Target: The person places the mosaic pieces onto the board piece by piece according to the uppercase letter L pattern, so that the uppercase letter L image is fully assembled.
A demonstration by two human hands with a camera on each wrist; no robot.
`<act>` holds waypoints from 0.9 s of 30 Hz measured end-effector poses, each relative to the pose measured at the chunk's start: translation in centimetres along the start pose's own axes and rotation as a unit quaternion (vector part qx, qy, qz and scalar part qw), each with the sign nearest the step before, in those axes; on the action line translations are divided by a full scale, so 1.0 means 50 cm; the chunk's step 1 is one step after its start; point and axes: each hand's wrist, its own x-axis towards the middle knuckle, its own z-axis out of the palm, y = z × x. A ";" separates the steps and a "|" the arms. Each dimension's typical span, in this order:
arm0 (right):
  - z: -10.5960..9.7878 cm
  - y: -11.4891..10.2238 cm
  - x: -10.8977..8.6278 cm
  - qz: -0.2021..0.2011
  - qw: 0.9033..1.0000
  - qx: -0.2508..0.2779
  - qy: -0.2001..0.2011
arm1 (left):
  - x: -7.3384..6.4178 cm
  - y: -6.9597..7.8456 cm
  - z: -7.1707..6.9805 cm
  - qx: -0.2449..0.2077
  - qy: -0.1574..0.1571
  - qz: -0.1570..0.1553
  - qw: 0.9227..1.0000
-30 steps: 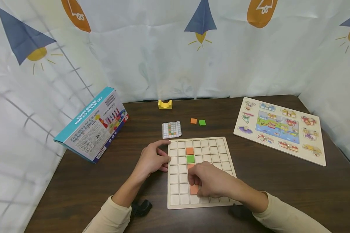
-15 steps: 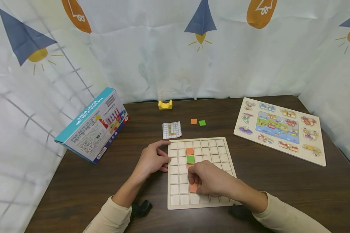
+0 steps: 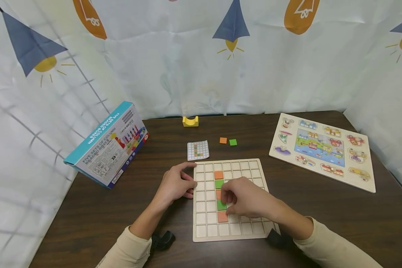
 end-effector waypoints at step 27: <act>-0.174 0.155 0.134 0.081 0.989 0.011 0.121 | -0.002 0.001 0.001 -0.008 0.003 -0.001 1.000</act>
